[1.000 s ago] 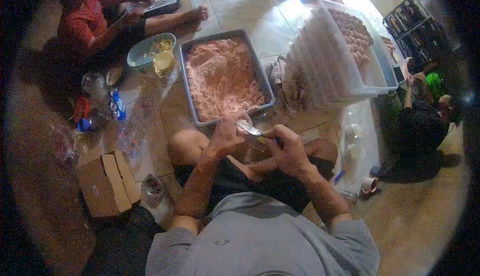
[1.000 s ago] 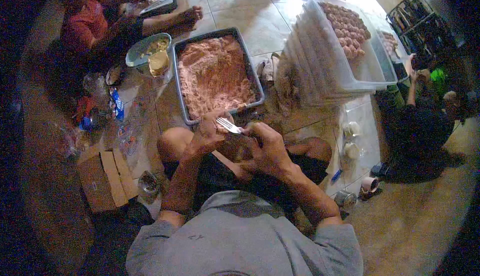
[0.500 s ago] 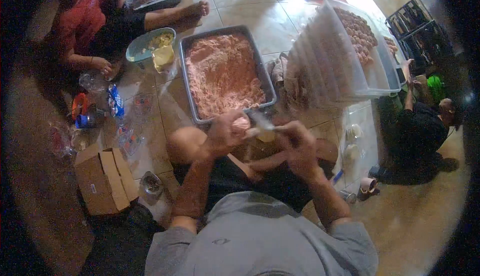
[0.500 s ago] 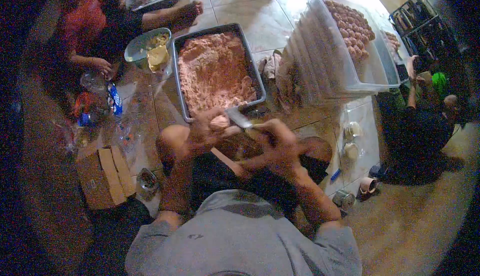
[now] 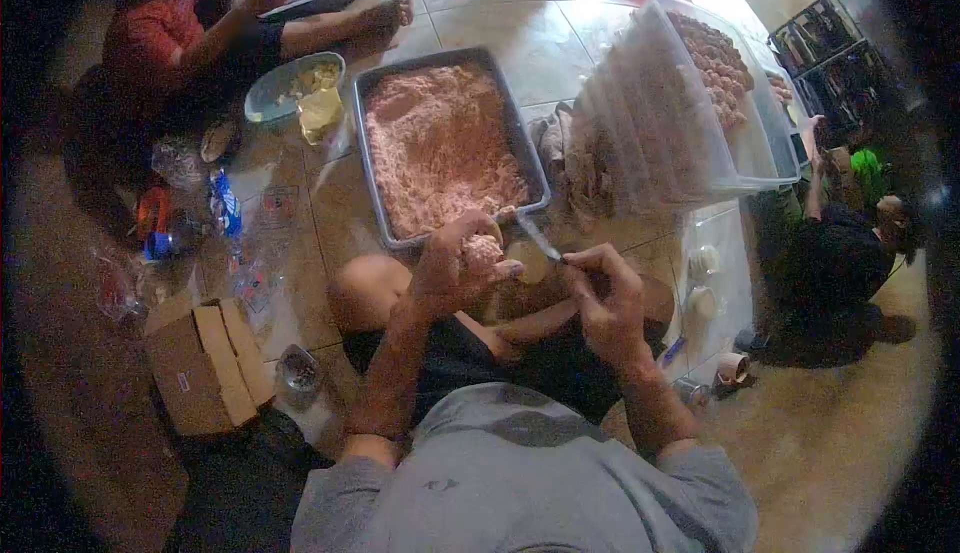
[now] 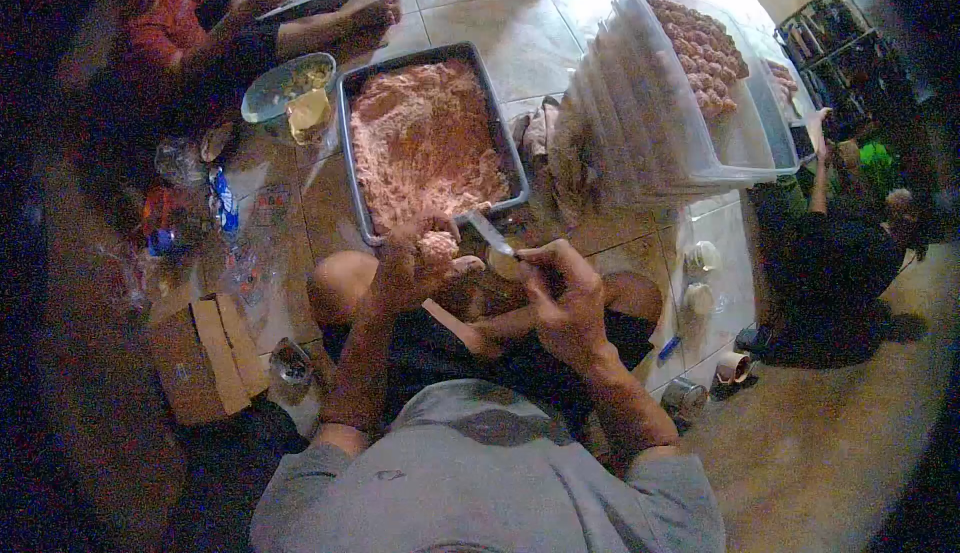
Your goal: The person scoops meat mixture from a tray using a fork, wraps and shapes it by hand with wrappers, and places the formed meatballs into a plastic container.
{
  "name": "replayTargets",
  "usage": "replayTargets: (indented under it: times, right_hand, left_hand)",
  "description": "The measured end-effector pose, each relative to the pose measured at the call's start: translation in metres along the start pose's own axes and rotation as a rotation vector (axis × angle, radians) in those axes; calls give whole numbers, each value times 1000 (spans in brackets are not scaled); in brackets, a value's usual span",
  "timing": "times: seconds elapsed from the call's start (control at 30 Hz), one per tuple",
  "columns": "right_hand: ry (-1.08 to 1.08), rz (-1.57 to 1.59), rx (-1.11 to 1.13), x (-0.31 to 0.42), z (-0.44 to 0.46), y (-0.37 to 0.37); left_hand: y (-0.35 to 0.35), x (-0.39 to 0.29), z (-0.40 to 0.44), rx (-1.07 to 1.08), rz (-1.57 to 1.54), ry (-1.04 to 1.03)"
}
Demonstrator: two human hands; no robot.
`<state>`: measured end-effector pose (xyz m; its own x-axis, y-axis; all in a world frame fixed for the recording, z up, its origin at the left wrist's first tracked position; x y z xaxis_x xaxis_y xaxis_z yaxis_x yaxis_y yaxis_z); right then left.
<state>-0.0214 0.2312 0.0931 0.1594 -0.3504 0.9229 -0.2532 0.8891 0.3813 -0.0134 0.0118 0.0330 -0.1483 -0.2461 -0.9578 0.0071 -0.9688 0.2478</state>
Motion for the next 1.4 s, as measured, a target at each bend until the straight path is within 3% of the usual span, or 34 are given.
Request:
replayTargets:
  times: [0.1,0.13,0.17,0.23,0.27,0.3,0.37,0.43,0.5,0.53,0.6,0.63,0.67,0.7,0.77,0.83,0.87,0.9,0.93,1.0,1.03,1.13,1.2,1.3,1.4]
  right_hand:
    - [-17,-145,130,-7,1,-11]
    - [-57,-53,131,-17,0,-22]
    - [-51,-54,101,-19,-3,-23]
    - [-38,58,14,-13,6,-11]
    - [-155,155,-47,-13,7,-4]
    - [-118,105,-102,-13,6,2]
    - [-55,78,8,-41,5,-5]
    - [-60,126,70,-54,-2,-9]
    - [-88,189,-13,-76,-2,8]
    - [-73,194,-41,-87,0,23]
    - [-117,36,-281,-106,-6,58]
    - [-106,44,-304,-112,-10,73]
    - [-257,46,-329,-121,-20,84]
    - [-410,52,-350,-130,-31,95]
    - [-318,-98,-342,-184,-50,106]
    - [-233,-253,-332,-202,-60,110]
    - [-99,-322,-418,-199,-67,114]
    - [33,-393,-500,-193,-72,118]
    - [32,-388,-509,-193,-72,120]
    - [114,-323,-601,-193,-70,117]
    - [112,-319,-603,-197,-69,117]
    - [88,-320,-513,-221,-64,117]
    - [-77,-312,-388,-239,-63,115]
    - [-69,-330,-378,-243,-60,123]
    - [-76,-215,-348,-253,-59,126]
  left_hand:
    - [-5,26,5,88,18,14]
    - [-9,33,7,121,26,15]
    - [-12,37,7,-1,84,-69]
    - [-8,8,13,-47,151,-179]
    - [-6,-7,17,-74,186,-233]
    - [-5,0,14,-13,284,-152]
    - [-28,67,11,29,247,-165]
    - [-38,41,23,46,-118,121]
    - [-41,-1,35,169,49,93]
    - [-39,-1,44,186,60,69]
    - [-30,2,60,459,425,-301]
    - [-35,-4,71,470,437,-323]
    - [-37,-9,79,489,169,9]
    - [-46,-50,89,503,190,12]
    - [-62,-110,116,530,227,4]
    - [-77,-134,148,431,477,-236]
    - [-87,-138,169,441,486,-246]
    - [-97,-139,191,472,409,-303]
    - [-110,-145,212,502,330,-356]
    - [-148,-168,251,548,163,-313]
    - [-165,-200,266,542,481,-448]
    - [-219,-193,335,560,515,-539]
    - [-249,-187,369,599,512,-548]
    - [-291,-184,404,695,437,-640]
    - [-328,-172,428,655,811,-850]
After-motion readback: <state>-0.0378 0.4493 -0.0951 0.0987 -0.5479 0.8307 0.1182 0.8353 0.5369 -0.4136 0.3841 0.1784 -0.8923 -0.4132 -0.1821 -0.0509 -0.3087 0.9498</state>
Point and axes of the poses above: each hand's wrist, its own z-axis towards the middle knuckle, its own y-axis out of the back of the hand, x = y × z, the point moved 1 cm from there along z, towards the middle knuckle
